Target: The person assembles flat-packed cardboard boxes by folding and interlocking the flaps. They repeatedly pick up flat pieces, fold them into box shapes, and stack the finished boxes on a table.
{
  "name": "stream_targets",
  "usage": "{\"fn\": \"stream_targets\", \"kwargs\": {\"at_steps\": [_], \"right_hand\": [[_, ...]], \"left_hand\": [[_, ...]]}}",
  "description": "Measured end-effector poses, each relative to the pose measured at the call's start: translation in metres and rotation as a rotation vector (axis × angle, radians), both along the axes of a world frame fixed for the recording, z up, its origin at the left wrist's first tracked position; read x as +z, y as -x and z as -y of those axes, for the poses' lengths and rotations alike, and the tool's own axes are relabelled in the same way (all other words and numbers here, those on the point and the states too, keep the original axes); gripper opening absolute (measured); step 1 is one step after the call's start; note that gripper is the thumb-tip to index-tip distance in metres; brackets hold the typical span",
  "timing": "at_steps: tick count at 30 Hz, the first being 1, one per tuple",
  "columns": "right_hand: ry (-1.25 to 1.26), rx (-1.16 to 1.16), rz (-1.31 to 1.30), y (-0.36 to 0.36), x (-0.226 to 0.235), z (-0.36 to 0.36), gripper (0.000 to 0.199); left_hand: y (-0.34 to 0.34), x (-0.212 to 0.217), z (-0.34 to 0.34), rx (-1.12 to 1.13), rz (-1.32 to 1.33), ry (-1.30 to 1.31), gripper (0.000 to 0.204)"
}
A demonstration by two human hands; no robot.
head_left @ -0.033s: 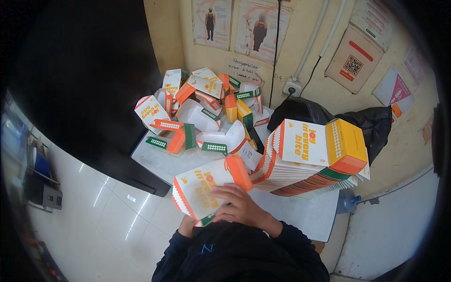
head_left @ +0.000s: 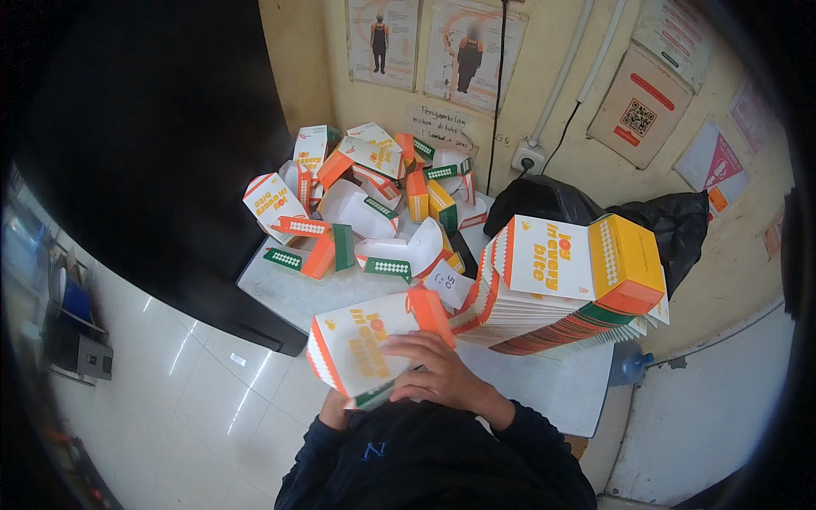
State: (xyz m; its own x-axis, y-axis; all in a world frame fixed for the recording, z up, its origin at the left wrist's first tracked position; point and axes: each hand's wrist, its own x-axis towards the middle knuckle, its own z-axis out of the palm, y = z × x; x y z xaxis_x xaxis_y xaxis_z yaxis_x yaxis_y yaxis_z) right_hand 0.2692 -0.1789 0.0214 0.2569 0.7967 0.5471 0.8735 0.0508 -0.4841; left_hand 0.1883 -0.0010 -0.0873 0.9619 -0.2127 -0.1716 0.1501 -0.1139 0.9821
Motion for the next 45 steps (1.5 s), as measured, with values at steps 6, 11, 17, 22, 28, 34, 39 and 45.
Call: {"fn": "stream_targets", "kwargs": {"at_steps": [6, 11, 17, 22, 28, 34, 39, 45], "right_hand": [[0.028, -0.086, -0.048, -0.006, -0.010, 0.015, 0.020], [-0.244, 0.023, -0.129, -0.008, -0.010, 0.021, 0.043], [-0.140, 0.009, -0.958, -0.004, -0.011, 0.020, 0.100], [-0.079, -0.081, -0.793, -0.004, -0.013, 0.027, 0.095], [-0.064, -0.241, -0.572, -0.011, 0.003, 0.055, 0.091], [0.101, -0.406, -0.280, -0.002, 0.016, 0.053, 0.086], [0.066, -0.480, -0.061, 0.009, 0.014, 0.045, 0.087], [0.005, -0.530, -0.122, 0.011, 0.006, 0.052, 0.075]], "left_hand": [[0.012, -0.017, -0.006, 0.104, -0.021, 0.156, 0.042], [0.030, -0.029, -0.011, 0.149, -0.056, 0.206, 0.040], [0.060, -0.056, -0.016, 0.157, -0.099, 0.255, 0.038], [0.074, -0.067, -0.056, -0.001, -0.090, 0.283, 0.036], [0.026, 0.023, -0.138, -0.424, -0.102, 0.130, 0.034], [0.012, 0.110, -0.052, -0.207, 0.292, -0.210, 0.055], [0.006, 0.119, -0.001, 0.265, -0.084, -0.106, 0.057], [0.000, 0.129, 0.013, 0.281, -0.046, -0.136, 0.051]]}}
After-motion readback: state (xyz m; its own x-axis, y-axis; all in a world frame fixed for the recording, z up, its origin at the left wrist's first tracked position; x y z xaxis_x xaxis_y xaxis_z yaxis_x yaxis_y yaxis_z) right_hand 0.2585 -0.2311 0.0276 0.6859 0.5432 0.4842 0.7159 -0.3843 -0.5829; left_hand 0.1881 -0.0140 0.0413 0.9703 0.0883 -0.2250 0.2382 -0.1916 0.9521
